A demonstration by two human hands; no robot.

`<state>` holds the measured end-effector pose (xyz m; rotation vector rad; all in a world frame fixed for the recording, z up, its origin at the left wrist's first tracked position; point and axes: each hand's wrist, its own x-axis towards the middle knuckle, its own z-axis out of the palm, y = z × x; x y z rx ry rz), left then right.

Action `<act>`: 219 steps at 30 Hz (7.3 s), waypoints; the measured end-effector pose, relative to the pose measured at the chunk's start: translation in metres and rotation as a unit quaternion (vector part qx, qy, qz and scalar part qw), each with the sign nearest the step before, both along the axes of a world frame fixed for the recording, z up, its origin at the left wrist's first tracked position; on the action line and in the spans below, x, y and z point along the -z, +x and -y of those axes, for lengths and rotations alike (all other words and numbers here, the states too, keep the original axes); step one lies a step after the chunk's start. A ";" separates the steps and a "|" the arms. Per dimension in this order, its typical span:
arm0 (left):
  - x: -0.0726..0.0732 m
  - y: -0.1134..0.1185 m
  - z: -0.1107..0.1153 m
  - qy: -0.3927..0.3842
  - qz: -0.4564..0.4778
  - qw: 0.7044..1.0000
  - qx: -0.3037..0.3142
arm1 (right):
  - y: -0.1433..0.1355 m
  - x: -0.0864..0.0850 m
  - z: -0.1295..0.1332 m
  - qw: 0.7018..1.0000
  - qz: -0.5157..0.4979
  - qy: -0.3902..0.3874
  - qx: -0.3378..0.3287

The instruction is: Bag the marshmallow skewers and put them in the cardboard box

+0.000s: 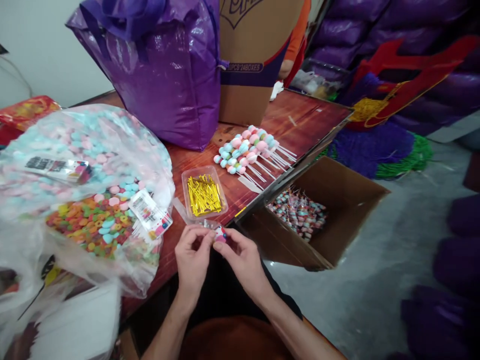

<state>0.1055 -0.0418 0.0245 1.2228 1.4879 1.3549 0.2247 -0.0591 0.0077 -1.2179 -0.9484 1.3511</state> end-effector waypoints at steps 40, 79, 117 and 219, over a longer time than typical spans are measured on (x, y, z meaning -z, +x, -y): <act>-0.021 0.017 -0.059 -0.031 0.449 0.875 -0.180 | 0.082 -0.016 -0.118 0.837 0.468 0.208 0.192; -0.001 0.005 -0.069 0.048 0.293 0.941 -0.161 | 0.080 -0.015 -0.013 0.895 0.339 0.288 -0.024; 0.001 0.017 -0.043 -0.046 0.332 0.942 -0.013 | 0.047 -0.008 -0.012 0.875 0.393 0.281 0.023; 0.008 -0.001 -0.035 -0.136 0.422 0.894 0.070 | 0.032 -0.006 -0.011 0.933 -0.285 -0.190 -0.109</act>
